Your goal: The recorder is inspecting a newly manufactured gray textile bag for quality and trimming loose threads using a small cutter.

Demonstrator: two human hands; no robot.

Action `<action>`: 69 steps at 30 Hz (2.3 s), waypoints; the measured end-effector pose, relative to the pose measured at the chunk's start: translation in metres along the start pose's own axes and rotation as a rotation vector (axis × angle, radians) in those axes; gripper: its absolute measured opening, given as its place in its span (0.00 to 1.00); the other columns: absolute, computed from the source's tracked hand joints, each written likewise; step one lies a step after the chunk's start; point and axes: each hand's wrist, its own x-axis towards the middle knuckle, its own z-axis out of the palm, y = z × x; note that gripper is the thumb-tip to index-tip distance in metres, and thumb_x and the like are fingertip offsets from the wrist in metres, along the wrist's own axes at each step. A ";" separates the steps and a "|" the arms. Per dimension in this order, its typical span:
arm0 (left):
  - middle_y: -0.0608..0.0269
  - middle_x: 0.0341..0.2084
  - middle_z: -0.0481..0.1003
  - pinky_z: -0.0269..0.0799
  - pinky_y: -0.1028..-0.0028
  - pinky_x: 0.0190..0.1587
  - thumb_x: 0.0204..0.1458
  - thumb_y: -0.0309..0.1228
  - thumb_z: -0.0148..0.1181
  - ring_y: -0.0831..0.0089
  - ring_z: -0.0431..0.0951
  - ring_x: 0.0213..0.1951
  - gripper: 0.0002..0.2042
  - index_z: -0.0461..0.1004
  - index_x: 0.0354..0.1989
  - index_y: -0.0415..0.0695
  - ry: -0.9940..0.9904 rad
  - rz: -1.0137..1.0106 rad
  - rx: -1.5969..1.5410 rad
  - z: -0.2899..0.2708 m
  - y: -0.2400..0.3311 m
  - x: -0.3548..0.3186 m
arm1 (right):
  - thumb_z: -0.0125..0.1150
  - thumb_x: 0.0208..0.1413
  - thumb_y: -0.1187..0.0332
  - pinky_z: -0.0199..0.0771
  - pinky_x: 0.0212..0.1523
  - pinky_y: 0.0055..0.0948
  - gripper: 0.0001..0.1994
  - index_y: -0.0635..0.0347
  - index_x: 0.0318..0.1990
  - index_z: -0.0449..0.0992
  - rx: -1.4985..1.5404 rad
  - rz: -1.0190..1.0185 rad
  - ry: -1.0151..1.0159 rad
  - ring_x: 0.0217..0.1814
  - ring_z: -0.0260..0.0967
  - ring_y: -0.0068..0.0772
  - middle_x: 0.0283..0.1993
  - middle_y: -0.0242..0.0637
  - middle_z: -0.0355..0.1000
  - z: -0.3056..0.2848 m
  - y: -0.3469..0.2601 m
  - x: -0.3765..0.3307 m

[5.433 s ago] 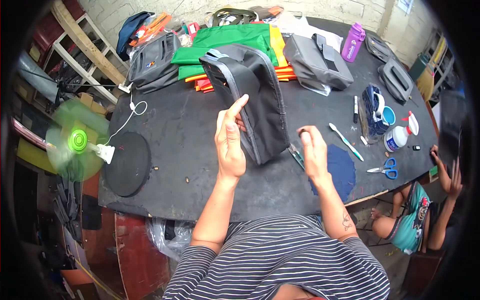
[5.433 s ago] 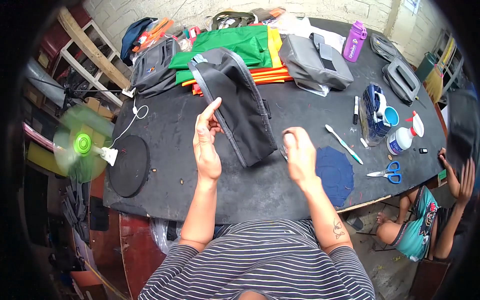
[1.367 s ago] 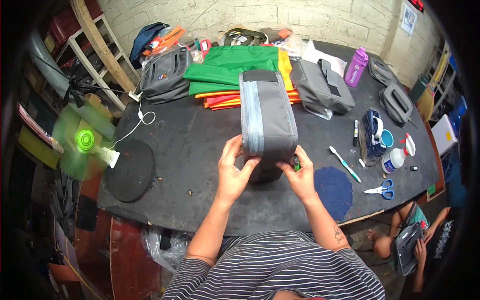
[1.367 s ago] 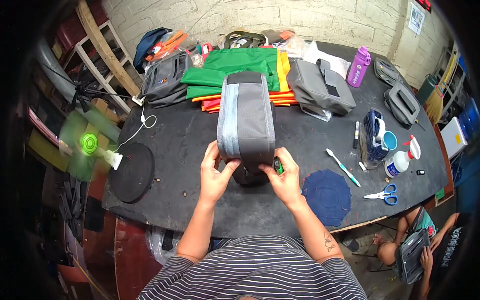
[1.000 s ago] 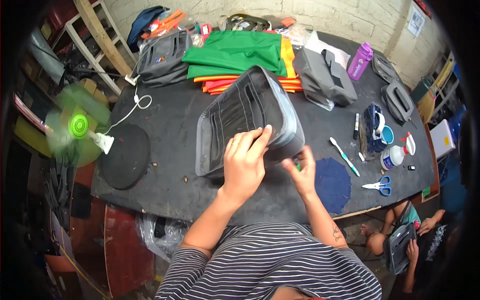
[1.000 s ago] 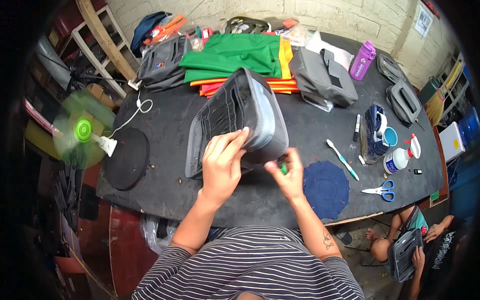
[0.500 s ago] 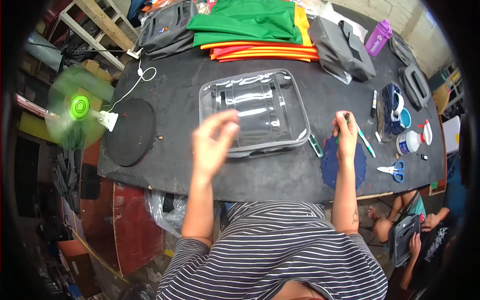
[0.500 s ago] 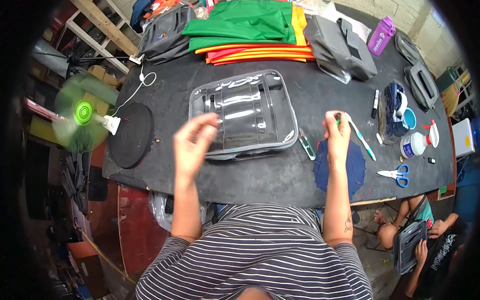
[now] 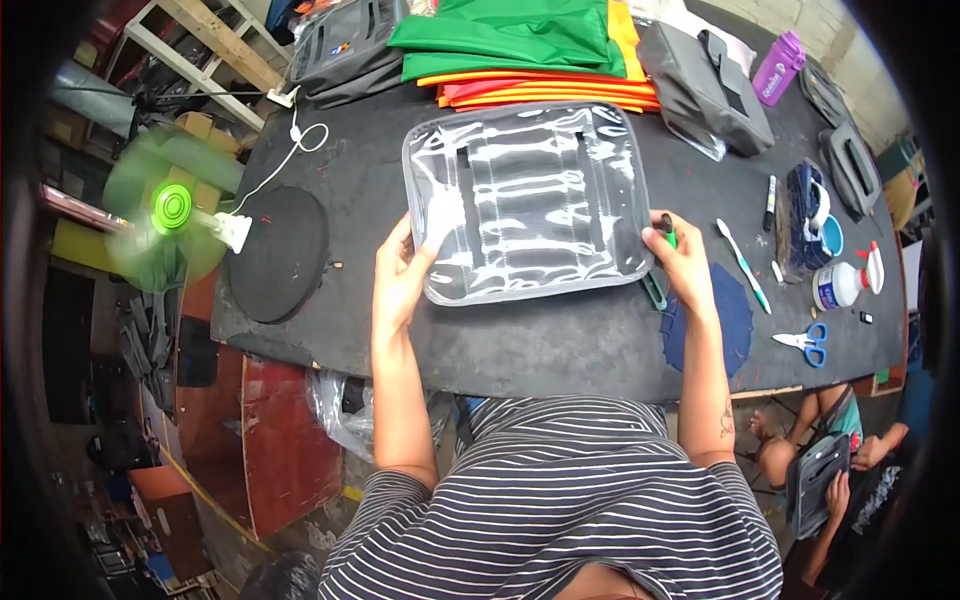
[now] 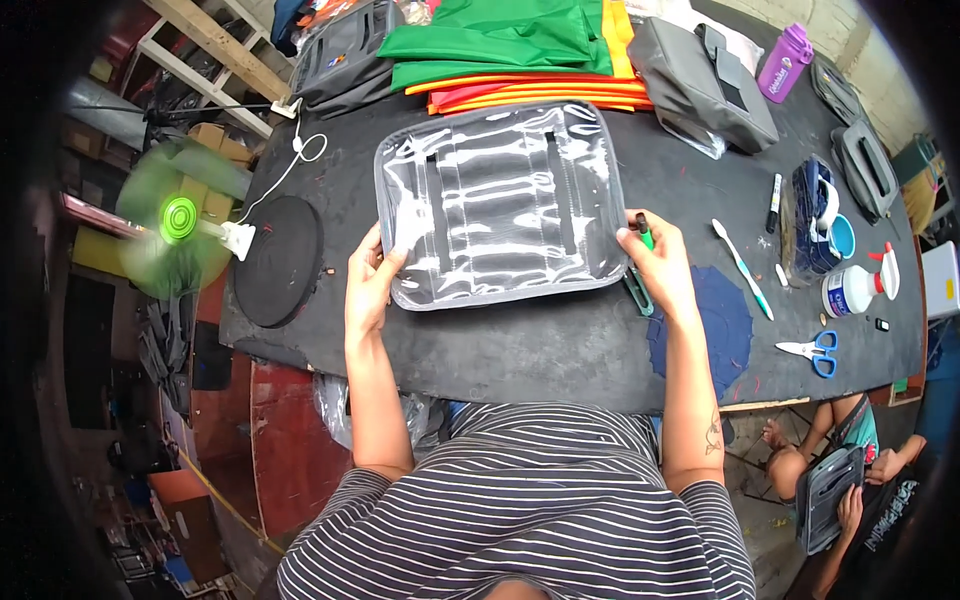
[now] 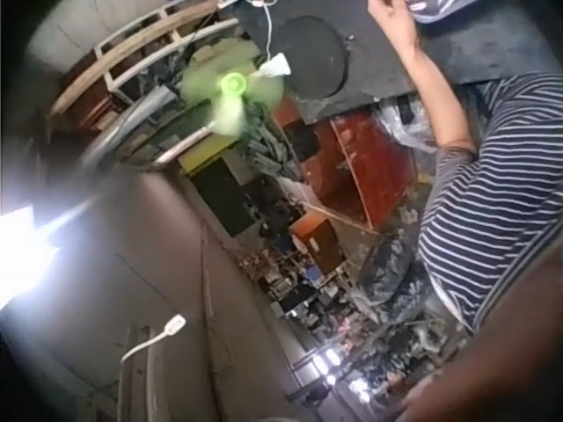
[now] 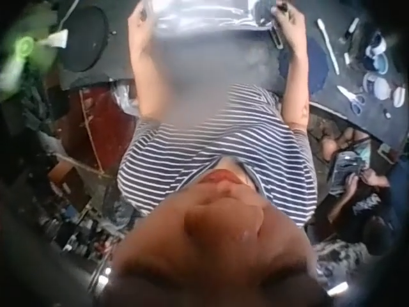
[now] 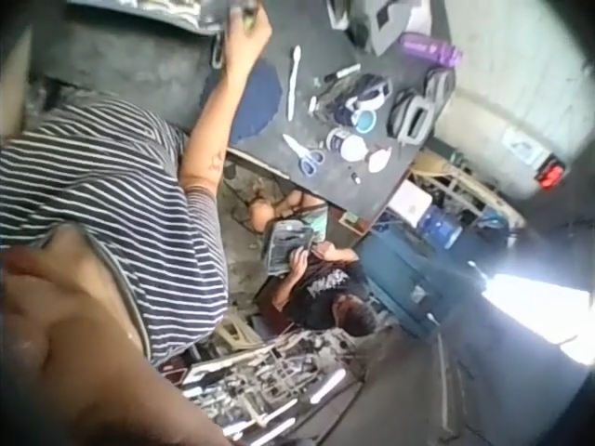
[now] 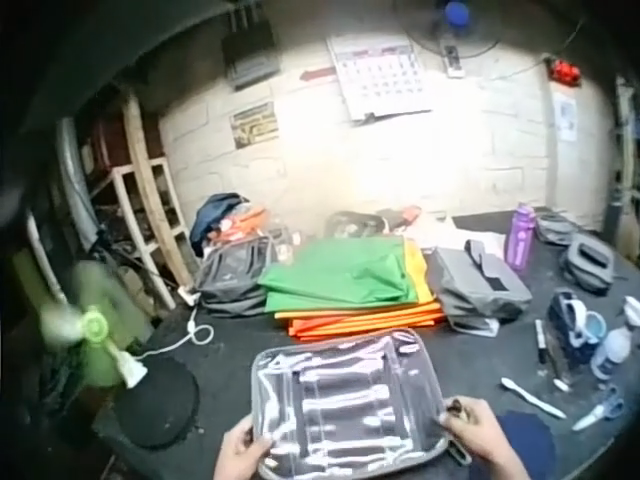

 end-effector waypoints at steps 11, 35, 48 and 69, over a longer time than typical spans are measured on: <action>0.59 0.39 0.75 0.68 0.73 0.47 0.58 0.31 0.46 0.74 0.73 0.42 0.12 0.71 0.43 0.35 -0.112 0.009 -0.487 -0.031 -0.013 -0.005 | 0.52 0.45 0.83 0.56 0.27 0.14 0.17 0.59 0.44 0.73 0.231 -0.124 0.010 0.25 0.57 0.11 0.27 0.20 0.64 -0.012 0.017 0.018; 0.58 0.49 0.67 0.60 0.72 0.57 0.50 0.20 0.59 0.72 0.67 0.51 0.23 0.60 0.54 0.39 0.107 0.205 -0.176 0.016 -0.002 -0.011 | 0.64 0.49 0.75 0.53 0.30 0.12 0.15 0.66 0.46 0.74 0.154 -0.257 0.231 0.26 0.51 0.09 0.25 0.18 0.60 0.004 -0.014 0.023; 0.59 0.52 0.62 0.64 0.73 0.50 0.55 0.34 0.59 0.74 0.66 0.46 0.21 0.69 0.58 0.52 0.199 0.348 0.393 0.042 0.043 -0.006 | 0.60 0.57 0.63 0.62 0.50 0.23 0.16 0.64 0.47 0.73 0.084 -0.154 0.234 0.42 0.64 0.21 0.39 0.30 0.72 0.001 -0.027 0.047; 0.76 0.24 0.67 0.61 0.85 0.32 0.52 0.30 0.64 0.88 0.64 0.28 0.10 0.67 0.30 0.42 -0.130 0.122 -0.174 0.107 0.064 0.000 | 0.75 0.38 0.61 0.62 0.57 0.39 0.47 0.53 0.66 0.51 -0.052 -0.217 -0.013 0.60 0.60 0.41 0.57 0.48 0.60 0.025 -0.104 -0.028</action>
